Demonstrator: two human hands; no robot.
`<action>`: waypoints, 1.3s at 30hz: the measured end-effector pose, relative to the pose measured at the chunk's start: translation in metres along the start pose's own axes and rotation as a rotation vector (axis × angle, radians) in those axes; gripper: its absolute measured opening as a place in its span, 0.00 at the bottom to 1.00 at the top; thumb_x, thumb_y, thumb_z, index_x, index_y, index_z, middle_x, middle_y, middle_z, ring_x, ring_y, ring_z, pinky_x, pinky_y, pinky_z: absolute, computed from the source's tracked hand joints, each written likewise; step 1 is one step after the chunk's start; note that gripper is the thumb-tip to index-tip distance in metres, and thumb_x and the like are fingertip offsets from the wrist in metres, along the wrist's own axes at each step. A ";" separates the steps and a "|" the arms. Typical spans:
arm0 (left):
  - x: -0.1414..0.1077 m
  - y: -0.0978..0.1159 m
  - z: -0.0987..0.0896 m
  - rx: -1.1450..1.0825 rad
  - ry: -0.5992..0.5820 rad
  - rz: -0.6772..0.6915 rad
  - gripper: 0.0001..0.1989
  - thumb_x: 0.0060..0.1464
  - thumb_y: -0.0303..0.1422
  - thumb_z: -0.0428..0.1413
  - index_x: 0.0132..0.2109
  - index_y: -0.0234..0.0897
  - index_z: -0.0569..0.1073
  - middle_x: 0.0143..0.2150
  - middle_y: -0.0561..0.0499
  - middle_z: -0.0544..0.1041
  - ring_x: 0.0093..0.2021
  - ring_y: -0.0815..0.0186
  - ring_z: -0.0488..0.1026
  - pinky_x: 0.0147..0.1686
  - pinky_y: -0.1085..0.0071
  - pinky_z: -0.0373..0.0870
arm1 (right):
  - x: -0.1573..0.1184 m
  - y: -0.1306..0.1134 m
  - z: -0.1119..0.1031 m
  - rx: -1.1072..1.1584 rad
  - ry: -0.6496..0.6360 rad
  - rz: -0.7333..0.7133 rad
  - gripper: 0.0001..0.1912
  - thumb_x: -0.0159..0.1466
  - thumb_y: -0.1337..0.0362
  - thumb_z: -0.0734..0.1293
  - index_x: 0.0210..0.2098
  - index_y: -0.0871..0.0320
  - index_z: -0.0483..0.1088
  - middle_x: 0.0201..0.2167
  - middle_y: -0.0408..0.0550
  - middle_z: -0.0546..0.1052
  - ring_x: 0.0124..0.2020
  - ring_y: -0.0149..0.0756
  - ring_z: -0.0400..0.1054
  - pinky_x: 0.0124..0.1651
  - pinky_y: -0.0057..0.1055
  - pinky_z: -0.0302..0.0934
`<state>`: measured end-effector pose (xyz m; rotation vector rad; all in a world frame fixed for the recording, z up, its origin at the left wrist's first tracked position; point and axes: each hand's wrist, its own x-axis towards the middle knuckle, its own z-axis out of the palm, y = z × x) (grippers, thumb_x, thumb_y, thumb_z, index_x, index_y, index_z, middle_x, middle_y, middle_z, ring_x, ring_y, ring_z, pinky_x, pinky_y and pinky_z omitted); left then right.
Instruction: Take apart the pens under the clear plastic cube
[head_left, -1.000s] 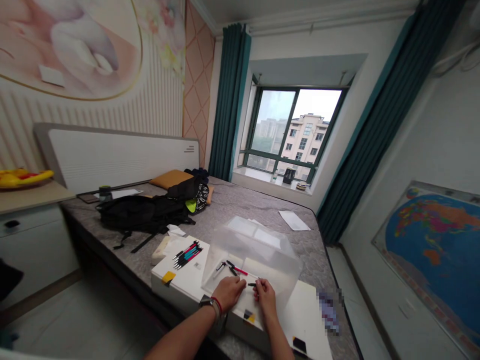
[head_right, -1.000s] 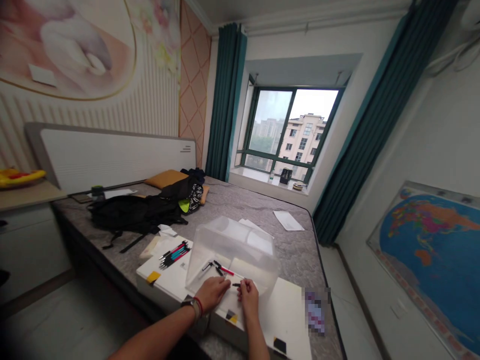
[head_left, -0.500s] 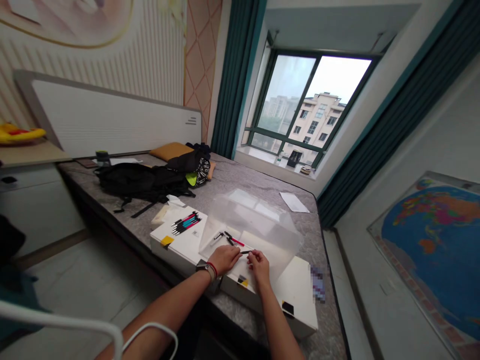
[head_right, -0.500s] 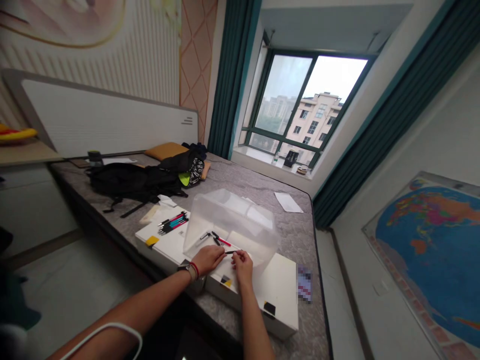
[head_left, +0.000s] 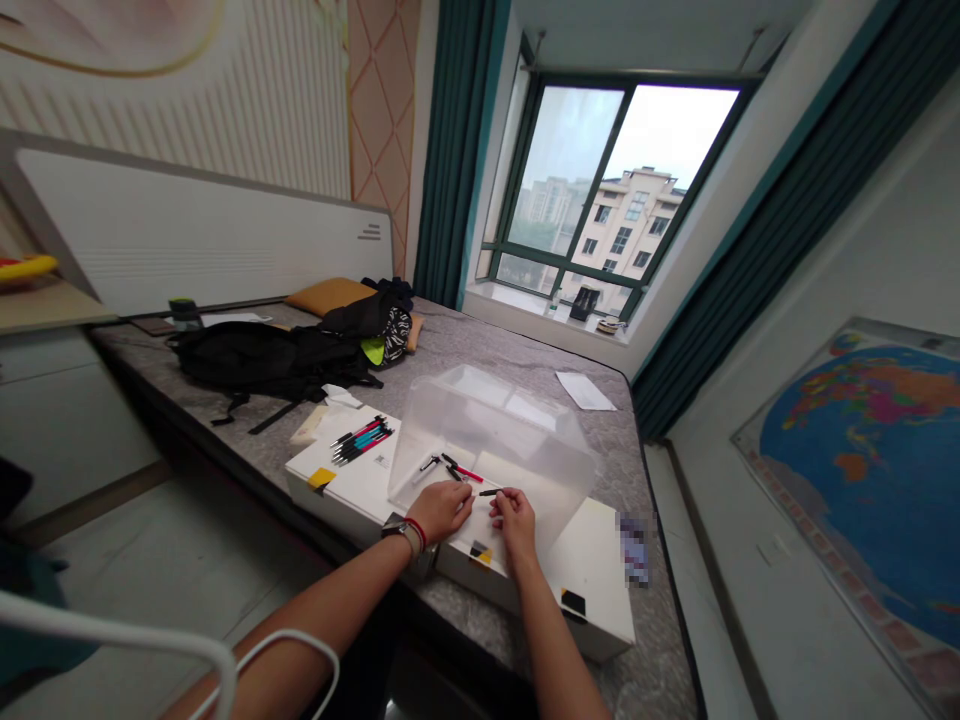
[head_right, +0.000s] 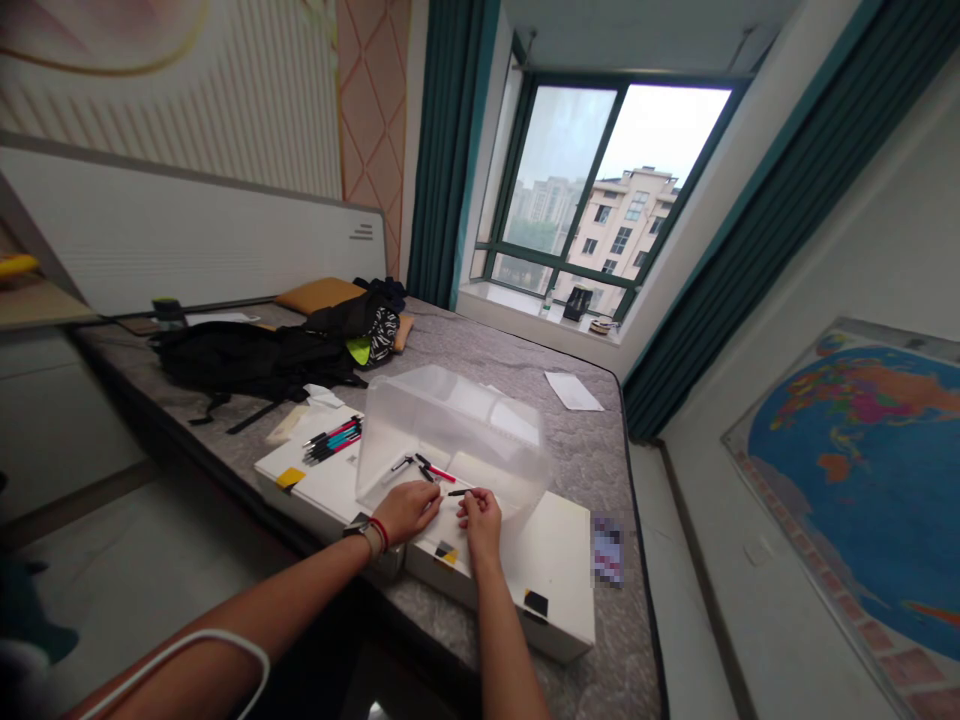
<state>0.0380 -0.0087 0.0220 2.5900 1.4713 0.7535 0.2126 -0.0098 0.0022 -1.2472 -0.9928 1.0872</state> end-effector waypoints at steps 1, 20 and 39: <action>0.000 0.000 0.000 -0.001 0.005 -0.004 0.17 0.64 0.39 0.40 0.37 0.39 0.70 0.33 0.48 0.73 0.36 0.64 0.69 0.38 0.68 0.62 | 0.000 0.000 0.000 0.001 0.004 -0.002 0.18 0.53 0.51 0.69 0.34 0.58 0.66 0.25 0.46 0.75 0.23 0.31 0.68 0.21 0.25 0.59; -0.002 -0.004 -0.002 -0.039 0.012 0.000 0.23 0.65 0.45 0.37 0.34 0.38 0.71 0.31 0.48 0.73 0.33 0.64 0.69 0.35 0.69 0.60 | -0.003 -0.007 0.002 0.033 -0.006 0.033 0.19 0.52 0.51 0.71 0.34 0.58 0.67 0.27 0.45 0.76 0.22 0.29 0.66 0.21 0.23 0.57; -0.003 -0.011 0.001 -0.011 0.041 0.026 0.26 0.64 0.47 0.39 0.31 0.37 0.73 0.29 0.46 0.74 0.33 0.63 0.70 0.34 0.68 0.60 | -0.004 -0.006 0.001 -0.016 -0.010 0.065 0.20 0.51 0.51 0.71 0.36 0.59 0.68 0.27 0.46 0.76 0.22 0.29 0.66 0.22 0.23 0.57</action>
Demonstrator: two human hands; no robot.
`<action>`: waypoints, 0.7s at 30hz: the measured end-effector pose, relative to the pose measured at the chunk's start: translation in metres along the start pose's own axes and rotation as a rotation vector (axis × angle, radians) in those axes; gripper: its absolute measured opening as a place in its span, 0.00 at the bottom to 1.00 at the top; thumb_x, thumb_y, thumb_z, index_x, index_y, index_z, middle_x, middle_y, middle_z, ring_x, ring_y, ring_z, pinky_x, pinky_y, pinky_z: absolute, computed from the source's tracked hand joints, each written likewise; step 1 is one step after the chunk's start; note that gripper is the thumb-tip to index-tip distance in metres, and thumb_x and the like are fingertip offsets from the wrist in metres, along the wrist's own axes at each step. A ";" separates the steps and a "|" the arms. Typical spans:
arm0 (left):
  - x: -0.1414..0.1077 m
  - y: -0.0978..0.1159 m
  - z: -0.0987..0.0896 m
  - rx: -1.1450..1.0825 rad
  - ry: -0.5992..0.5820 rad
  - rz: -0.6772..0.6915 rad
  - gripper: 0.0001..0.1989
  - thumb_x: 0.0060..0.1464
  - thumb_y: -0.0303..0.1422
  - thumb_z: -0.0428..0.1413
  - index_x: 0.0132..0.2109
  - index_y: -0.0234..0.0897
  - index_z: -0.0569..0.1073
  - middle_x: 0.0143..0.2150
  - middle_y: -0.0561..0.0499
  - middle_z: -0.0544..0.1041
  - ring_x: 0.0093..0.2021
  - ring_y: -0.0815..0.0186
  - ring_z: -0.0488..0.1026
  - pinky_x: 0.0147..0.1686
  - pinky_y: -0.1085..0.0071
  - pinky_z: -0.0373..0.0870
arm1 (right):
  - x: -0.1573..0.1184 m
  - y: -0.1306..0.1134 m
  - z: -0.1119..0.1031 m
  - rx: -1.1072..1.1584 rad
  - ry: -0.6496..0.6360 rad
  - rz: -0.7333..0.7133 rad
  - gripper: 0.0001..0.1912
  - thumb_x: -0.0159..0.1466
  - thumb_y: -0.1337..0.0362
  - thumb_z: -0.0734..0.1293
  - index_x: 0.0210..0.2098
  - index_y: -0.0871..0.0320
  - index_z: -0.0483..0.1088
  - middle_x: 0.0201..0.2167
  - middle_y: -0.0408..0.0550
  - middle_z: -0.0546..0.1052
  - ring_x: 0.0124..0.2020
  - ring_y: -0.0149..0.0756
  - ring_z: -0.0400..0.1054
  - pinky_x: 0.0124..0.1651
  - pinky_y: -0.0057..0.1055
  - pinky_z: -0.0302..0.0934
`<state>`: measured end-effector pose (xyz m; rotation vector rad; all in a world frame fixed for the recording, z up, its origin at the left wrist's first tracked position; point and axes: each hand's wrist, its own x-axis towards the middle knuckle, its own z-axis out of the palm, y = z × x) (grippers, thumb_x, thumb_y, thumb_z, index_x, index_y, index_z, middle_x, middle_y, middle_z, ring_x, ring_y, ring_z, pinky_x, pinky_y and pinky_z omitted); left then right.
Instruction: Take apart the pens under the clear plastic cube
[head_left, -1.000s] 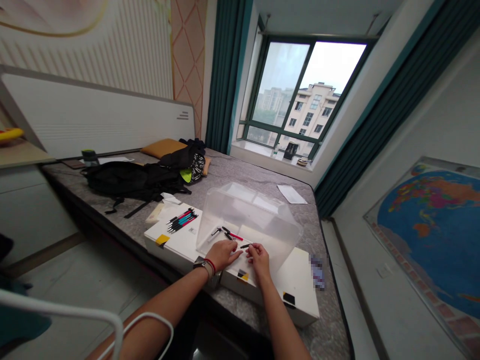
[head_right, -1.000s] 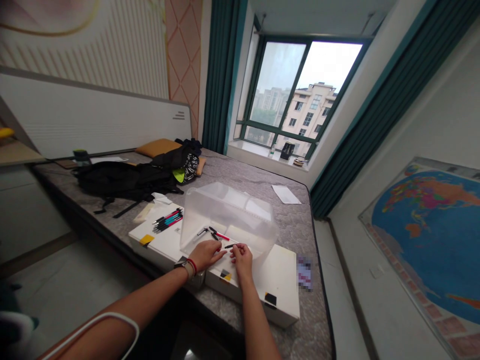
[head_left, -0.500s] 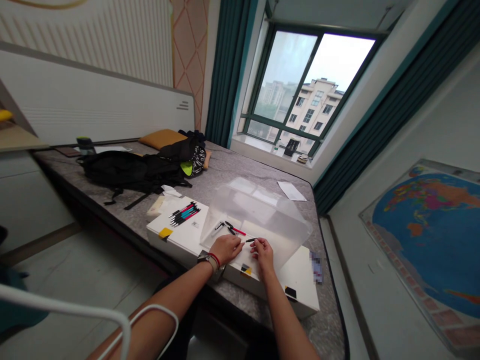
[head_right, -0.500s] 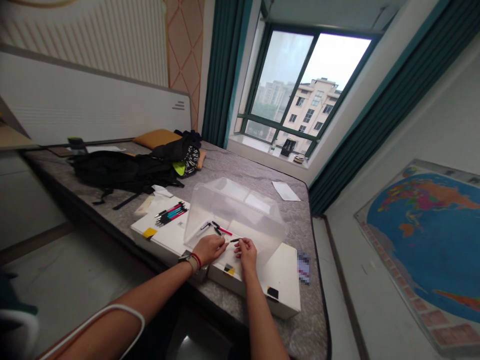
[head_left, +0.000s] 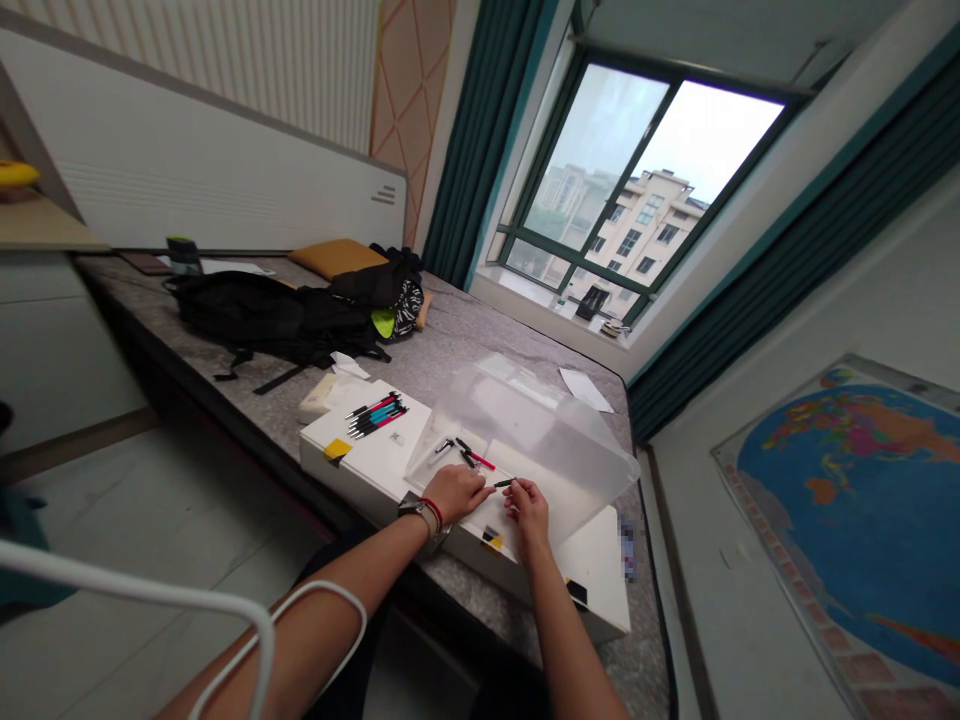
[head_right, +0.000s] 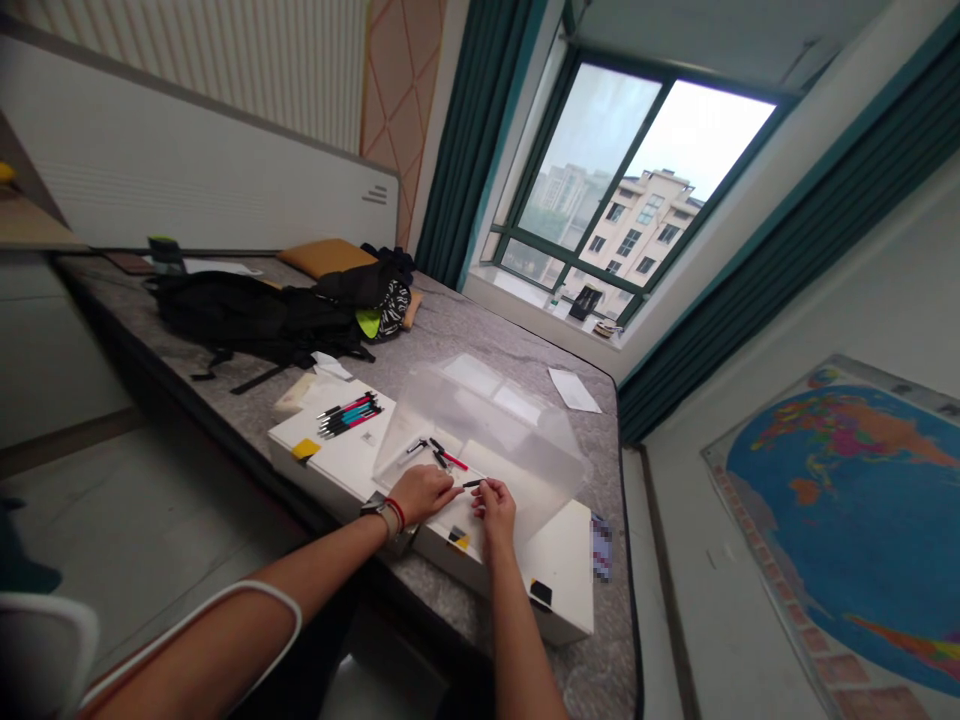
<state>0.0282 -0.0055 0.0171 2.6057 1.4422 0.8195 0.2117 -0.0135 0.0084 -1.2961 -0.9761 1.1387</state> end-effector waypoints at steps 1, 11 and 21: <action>0.000 0.000 -0.001 -0.002 0.003 0.000 0.26 0.64 0.46 0.39 0.31 0.37 0.73 0.29 0.46 0.74 0.33 0.63 0.70 0.34 0.68 0.60 | 0.000 0.000 0.000 0.010 0.006 -0.003 0.21 0.51 0.51 0.71 0.36 0.59 0.67 0.27 0.45 0.76 0.22 0.29 0.66 0.22 0.22 0.57; -0.001 0.001 -0.005 -0.026 0.004 -0.030 0.24 0.63 0.45 0.40 0.32 0.37 0.74 0.30 0.46 0.76 0.34 0.62 0.72 0.35 0.67 0.63 | -0.001 -0.036 0.018 -0.264 0.128 -0.282 0.18 0.56 0.51 0.67 0.38 0.58 0.67 0.28 0.44 0.75 0.25 0.31 0.68 0.25 0.26 0.61; 0.001 -0.003 -0.002 -0.107 -0.064 -0.072 0.16 0.60 0.40 0.46 0.44 0.36 0.75 0.36 0.43 0.78 0.36 0.58 0.73 0.37 0.63 0.65 | 0.035 -0.076 0.116 -1.256 -0.317 -0.430 0.09 0.58 0.67 0.63 0.38 0.57 0.73 0.33 0.49 0.78 0.34 0.37 0.71 0.37 0.29 0.60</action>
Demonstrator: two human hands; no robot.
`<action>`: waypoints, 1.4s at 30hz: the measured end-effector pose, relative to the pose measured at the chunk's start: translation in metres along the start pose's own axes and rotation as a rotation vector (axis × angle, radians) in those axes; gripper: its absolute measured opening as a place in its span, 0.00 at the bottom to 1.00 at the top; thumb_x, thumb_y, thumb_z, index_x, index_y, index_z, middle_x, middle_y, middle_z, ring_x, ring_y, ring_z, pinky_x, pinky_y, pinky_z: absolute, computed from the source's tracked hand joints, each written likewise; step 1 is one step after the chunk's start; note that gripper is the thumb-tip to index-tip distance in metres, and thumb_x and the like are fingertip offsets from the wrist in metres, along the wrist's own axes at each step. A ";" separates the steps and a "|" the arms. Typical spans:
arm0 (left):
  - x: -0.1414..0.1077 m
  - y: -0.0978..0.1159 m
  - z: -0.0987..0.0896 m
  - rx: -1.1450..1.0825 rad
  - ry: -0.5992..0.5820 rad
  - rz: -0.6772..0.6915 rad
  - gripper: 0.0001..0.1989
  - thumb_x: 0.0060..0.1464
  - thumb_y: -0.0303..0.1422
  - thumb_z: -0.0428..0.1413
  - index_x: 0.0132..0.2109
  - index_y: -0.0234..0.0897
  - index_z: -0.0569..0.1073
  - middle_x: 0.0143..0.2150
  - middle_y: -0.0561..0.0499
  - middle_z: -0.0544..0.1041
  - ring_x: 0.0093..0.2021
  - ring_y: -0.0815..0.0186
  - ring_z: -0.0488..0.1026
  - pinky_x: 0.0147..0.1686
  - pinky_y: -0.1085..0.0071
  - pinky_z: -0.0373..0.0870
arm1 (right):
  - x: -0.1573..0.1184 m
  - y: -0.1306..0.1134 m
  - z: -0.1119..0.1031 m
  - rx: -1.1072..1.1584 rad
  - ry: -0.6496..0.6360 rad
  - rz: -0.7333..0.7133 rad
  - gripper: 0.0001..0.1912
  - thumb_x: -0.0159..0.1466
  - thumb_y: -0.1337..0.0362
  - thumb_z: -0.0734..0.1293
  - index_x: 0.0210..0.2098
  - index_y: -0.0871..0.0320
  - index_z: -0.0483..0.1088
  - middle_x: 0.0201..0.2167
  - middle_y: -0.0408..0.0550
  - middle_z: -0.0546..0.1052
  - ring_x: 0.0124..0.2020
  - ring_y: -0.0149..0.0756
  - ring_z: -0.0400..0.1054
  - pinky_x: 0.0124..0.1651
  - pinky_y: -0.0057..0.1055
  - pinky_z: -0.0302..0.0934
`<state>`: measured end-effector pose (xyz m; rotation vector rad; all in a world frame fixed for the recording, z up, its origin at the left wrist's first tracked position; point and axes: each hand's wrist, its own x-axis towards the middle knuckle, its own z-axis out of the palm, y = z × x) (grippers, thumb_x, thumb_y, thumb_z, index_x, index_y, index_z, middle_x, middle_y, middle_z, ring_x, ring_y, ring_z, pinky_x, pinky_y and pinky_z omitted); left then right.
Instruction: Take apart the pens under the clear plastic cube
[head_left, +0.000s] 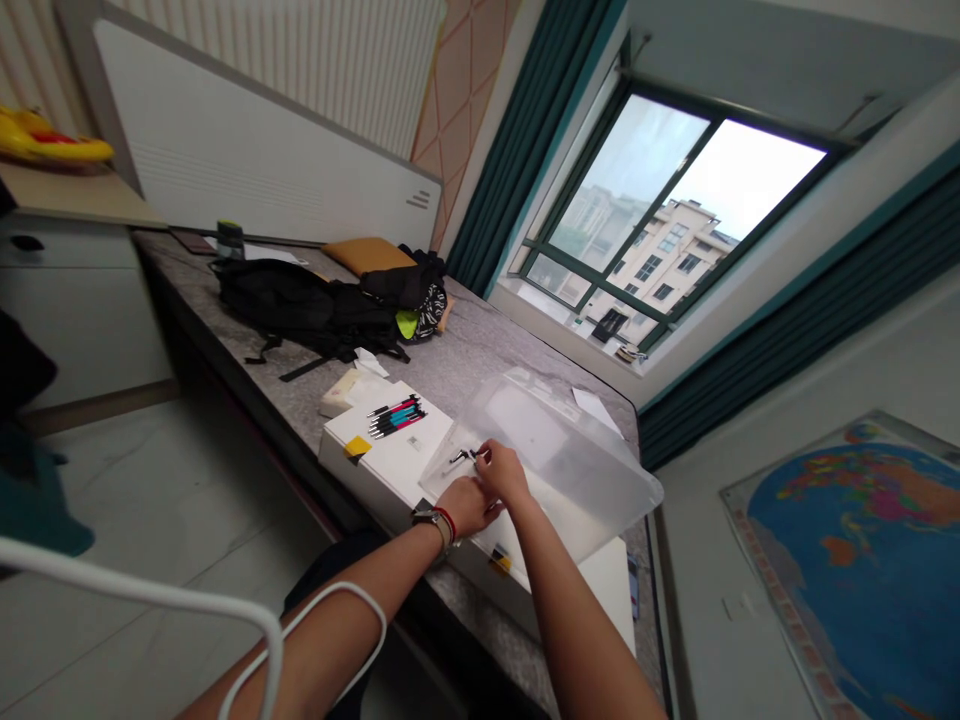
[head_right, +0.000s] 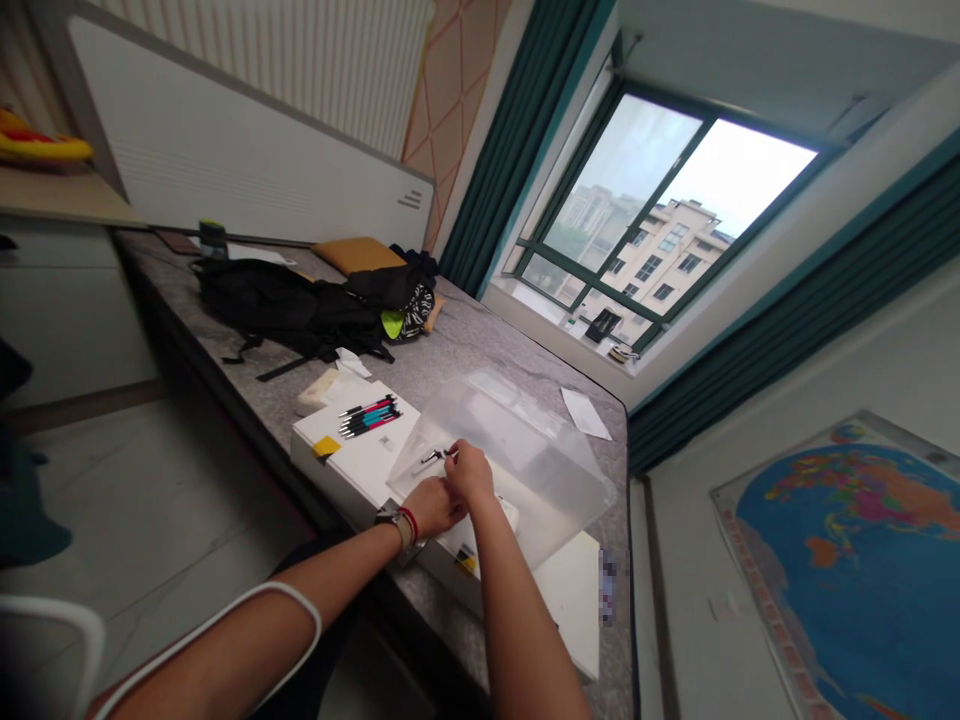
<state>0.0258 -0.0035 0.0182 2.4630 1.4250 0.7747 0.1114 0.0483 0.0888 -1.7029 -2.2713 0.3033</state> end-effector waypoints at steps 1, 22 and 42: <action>0.000 0.000 0.001 -0.007 0.002 -0.014 0.16 0.60 0.39 0.47 0.45 0.35 0.75 0.37 0.42 0.78 0.36 0.57 0.73 0.38 0.63 0.64 | 0.005 -0.006 0.002 -0.083 -0.039 -0.011 0.10 0.59 0.67 0.63 0.39 0.57 0.73 0.35 0.51 0.78 0.36 0.38 0.71 0.38 0.30 0.60; 0.000 0.005 -0.005 0.066 0.037 0.007 0.25 0.63 0.48 0.40 0.34 0.37 0.73 0.31 0.46 0.75 0.34 0.63 0.72 0.36 0.68 0.62 | -0.060 0.063 -0.052 -0.252 -0.248 -0.190 0.13 0.62 0.65 0.65 0.45 0.57 0.75 0.43 0.52 0.77 0.45 0.39 0.69 0.49 0.30 0.58; 0.003 0.008 -0.001 0.148 -0.053 -0.009 0.20 0.63 0.43 0.40 0.33 0.38 0.71 0.32 0.47 0.75 0.35 0.62 0.72 0.35 0.69 0.60 | 0.005 0.025 -0.033 -0.228 -0.118 -0.072 0.11 0.60 0.71 0.64 0.38 0.60 0.77 0.39 0.56 0.79 0.42 0.41 0.73 0.43 0.30 0.63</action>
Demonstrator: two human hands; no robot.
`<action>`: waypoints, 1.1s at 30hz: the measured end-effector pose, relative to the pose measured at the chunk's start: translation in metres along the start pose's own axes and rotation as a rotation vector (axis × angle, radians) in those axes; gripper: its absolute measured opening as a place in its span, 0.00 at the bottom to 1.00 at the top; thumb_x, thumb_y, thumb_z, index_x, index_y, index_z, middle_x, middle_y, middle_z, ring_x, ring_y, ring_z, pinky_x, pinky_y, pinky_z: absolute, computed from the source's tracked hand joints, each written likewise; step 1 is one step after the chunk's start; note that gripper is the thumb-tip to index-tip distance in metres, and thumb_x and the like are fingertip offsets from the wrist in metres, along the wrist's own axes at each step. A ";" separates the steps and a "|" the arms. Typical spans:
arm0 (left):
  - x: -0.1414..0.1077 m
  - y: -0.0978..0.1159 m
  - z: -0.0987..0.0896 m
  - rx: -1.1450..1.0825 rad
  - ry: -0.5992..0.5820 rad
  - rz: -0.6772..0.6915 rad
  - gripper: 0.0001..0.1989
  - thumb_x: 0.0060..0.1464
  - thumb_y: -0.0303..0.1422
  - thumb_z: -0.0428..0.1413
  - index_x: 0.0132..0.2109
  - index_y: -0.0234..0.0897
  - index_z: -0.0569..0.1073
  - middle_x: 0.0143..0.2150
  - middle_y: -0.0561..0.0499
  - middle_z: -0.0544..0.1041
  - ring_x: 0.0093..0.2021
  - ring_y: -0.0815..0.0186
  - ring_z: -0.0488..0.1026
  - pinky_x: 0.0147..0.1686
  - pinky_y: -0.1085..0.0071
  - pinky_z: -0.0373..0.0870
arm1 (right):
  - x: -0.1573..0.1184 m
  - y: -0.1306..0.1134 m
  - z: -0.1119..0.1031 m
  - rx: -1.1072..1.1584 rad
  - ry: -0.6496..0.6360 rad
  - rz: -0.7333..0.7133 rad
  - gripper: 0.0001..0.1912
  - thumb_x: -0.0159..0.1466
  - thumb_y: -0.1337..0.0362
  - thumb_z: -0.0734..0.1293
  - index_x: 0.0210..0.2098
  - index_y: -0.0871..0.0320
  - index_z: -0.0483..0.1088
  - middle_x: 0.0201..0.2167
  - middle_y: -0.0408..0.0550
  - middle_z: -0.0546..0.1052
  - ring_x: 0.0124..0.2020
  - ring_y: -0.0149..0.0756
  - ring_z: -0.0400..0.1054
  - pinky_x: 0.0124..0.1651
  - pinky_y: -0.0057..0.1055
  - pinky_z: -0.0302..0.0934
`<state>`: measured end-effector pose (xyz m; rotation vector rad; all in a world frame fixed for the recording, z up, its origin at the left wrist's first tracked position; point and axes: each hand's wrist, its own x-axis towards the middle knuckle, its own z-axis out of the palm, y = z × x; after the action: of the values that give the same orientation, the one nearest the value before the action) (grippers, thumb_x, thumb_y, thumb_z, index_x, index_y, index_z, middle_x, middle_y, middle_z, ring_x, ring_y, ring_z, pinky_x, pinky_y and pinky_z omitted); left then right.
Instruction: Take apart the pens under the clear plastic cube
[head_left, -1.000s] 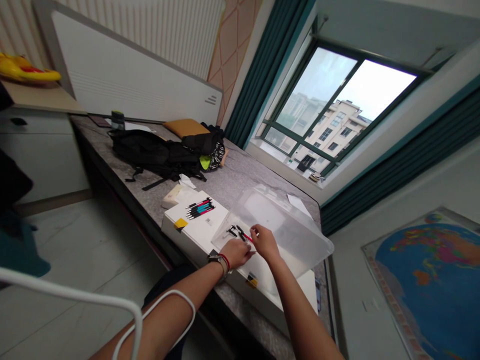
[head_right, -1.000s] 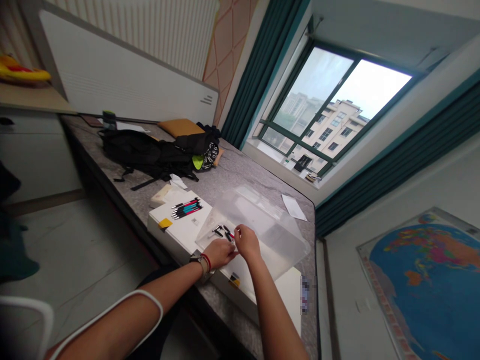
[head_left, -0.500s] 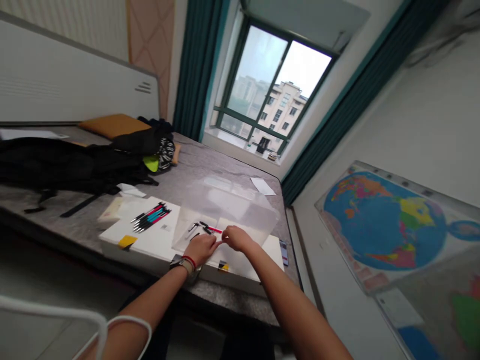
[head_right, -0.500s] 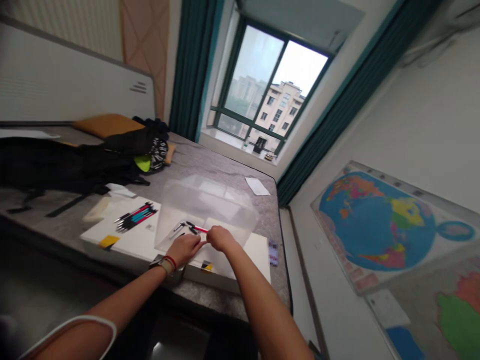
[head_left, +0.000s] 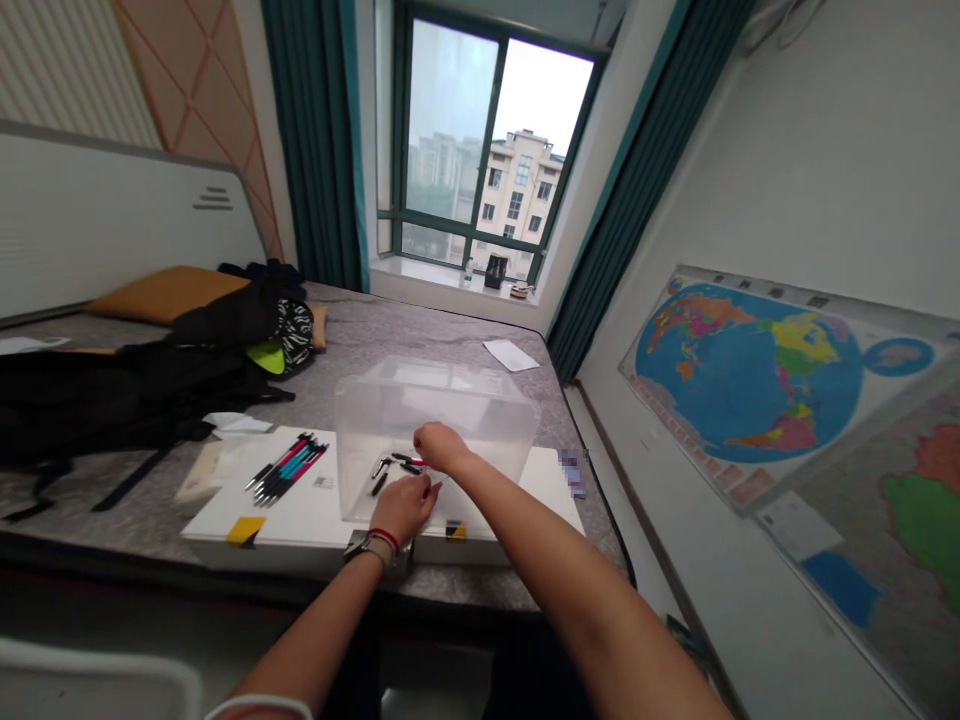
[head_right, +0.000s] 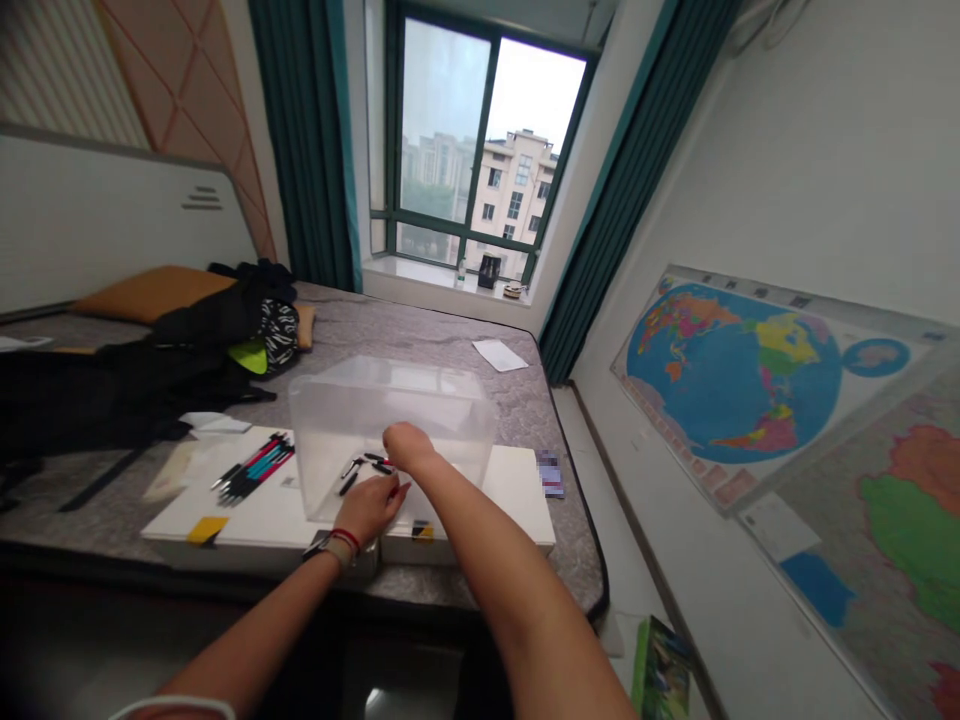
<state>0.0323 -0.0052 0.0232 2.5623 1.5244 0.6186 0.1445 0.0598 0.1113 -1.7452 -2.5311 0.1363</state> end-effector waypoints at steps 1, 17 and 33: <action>0.001 -0.001 0.000 -0.002 -0.006 0.002 0.19 0.63 0.42 0.41 0.34 0.38 0.71 0.32 0.47 0.75 0.35 0.62 0.72 0.35 0.69 0.60 | 0.006 -0.007 0.005 0.002 -0.002 0.002 0.11 0.60 0.71 0.63 0.39 0.61 0.77 0.39 0.57 0.79 0.41 0.41 0.73 0.43 0.30 0.63; 0.000 -0.001 -0.002 -0.077 0.031 -0.037 0.20 0.66 0.39 0.35 0.43 0.39 0.69 0.34 0.46 0.76 0.36 0.62 0.73 0.35 0.69 0.61 | -0.085 0.014 0.056 0.779 0.591 0.534 0.14 0.63 0.58 0.57 0.32 0.58 0.70 0.26 0.46 0.75 0.28 0.34 0.69 0.31 0.27 0.63; 0.000 -0.001 -0.007 -0.168 0.057 -0.132 0.13 0.63 0.38 0.42 0.50 0.39 0.63 0.35 0.48 0.77 0.35 0.63 0.75 0.33 0.70 0.63 | -0.050 0.012 0.052 1.070 0.618 0.366 0.18 0.61 0.50 0.61 0.32 0.59 0.70 0.24 0.44 0.74 0.22 0.31 0.66 0.23 0.25 0.59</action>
<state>0.0284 -0.0057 0.0293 2.3196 1.5705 0.7728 0.1685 0.0155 0.0582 -1.4047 -1.2593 0.6840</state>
